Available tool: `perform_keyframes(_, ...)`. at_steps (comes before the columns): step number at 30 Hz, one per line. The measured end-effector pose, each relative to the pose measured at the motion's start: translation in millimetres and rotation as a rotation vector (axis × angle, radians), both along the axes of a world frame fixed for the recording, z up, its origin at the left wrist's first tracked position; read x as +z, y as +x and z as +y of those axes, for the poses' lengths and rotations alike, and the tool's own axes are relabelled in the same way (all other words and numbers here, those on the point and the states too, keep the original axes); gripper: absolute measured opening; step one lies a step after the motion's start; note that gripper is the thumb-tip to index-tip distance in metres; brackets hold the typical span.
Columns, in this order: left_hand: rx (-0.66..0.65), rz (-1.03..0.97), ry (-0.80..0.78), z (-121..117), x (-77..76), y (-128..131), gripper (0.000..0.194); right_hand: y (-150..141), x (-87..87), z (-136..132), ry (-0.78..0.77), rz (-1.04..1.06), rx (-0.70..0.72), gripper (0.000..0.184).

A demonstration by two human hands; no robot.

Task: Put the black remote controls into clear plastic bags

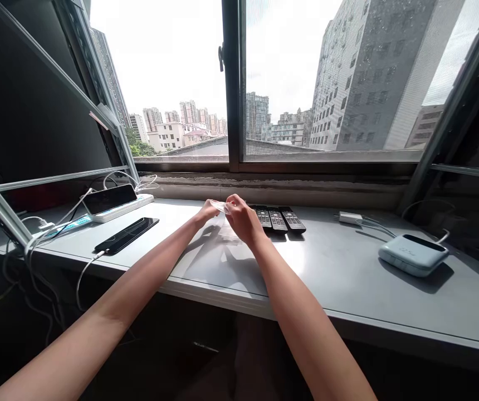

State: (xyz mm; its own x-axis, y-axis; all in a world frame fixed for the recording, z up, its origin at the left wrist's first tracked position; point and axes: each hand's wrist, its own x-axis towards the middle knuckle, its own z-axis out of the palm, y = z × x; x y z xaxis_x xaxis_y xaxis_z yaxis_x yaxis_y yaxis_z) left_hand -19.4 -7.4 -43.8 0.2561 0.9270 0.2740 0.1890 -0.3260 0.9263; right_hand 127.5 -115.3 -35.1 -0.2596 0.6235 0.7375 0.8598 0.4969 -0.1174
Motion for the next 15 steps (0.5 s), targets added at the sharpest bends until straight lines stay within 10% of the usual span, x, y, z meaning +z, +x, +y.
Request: perform_keyframes(15,-0.01,0.096,0.097,8.3,-4.8,-0.4,0.024,0.6,1.5,-0.9,0.002,-0.036,-0.019,0.028)
